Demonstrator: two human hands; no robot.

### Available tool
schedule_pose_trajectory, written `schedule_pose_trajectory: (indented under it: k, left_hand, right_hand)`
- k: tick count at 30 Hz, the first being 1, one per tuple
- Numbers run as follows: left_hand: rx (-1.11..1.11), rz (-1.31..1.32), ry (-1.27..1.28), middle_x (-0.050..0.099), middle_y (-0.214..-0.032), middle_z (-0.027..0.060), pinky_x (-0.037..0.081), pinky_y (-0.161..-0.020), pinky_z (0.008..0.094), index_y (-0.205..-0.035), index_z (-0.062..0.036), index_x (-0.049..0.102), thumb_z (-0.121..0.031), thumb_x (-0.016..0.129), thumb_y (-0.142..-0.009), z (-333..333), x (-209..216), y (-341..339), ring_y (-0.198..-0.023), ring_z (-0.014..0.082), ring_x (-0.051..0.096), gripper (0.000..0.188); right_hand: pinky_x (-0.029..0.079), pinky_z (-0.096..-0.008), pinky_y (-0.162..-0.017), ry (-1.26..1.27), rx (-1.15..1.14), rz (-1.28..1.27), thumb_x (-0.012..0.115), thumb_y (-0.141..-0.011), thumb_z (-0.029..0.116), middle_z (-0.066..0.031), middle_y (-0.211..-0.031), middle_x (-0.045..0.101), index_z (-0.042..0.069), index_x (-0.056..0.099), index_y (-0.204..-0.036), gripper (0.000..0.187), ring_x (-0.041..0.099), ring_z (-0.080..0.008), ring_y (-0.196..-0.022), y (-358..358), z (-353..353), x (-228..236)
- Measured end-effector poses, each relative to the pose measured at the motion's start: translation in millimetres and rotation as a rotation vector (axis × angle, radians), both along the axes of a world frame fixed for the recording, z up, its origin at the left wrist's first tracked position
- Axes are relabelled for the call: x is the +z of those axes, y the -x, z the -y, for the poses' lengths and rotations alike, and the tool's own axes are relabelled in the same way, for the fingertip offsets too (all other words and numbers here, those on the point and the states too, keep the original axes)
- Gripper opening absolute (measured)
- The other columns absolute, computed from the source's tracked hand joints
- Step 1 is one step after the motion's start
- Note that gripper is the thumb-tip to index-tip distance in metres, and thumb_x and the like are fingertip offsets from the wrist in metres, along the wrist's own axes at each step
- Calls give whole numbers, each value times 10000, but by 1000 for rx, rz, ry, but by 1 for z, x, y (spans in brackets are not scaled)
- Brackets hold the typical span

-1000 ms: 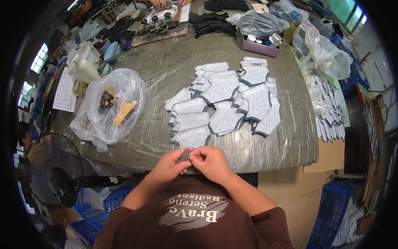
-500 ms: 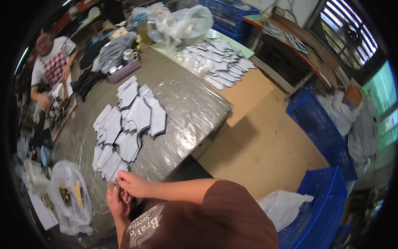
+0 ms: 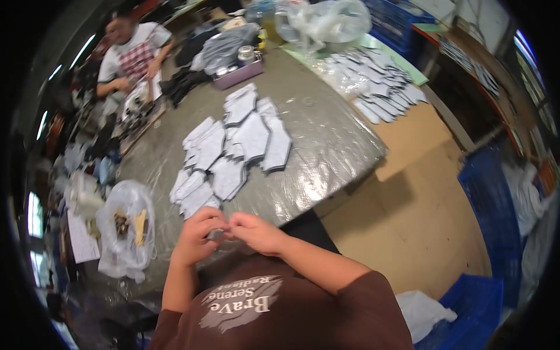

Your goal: The recorder is applying material or glue to shoe upper components and organizing them at a workstation in a shoe factory.

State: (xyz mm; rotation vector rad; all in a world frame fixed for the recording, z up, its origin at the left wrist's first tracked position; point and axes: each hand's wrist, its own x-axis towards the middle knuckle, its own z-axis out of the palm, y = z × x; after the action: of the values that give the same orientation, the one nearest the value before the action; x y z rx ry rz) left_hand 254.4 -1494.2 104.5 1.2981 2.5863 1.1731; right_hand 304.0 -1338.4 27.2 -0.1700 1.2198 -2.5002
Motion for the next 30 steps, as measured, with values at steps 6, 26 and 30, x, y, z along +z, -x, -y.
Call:
schedule_pose_trajectory:
  k: [6, 26, 30]
  left_hand:
    - [9, -94, -64, 550, -773, 97, 442, -580, 323, -769, -46, 583, 20, 658, -603, 6, -21, -8, -685, 264, 557, 194]
    - [657, 72, -325, 531, -795, 88, 407, -562, 230, -815, -2, 536, 67, 607, -746, 79, -60, -26, -636, 127, 483, 120]
    - [694, 136, -273, 539, -797, 83, 411, -593, 233, -807, -1, 535, 65, 612, -743, 80, -57, -30, -665, 133, 493, 120]
  right_hand:
    - [458, -386, -784, 558, -504, 357, 400, -858, -22, -138, -811, 552, 41, 434, -816, 83, 577, -271, -773, -9, -44, 4]
    - [389, -379, -487, 11, -1284, 776, 513, -834, 175, -114, -761, 574, -3, 567, -889, 195, 452, -252, -489, 1, -320, -217]
    - [397, -389, -511, -147, -1299, 710, 516, -832, 181, -125, -776, 583, -10, 570, -884, 205, 469, -264, -510, -4, -349, -231]
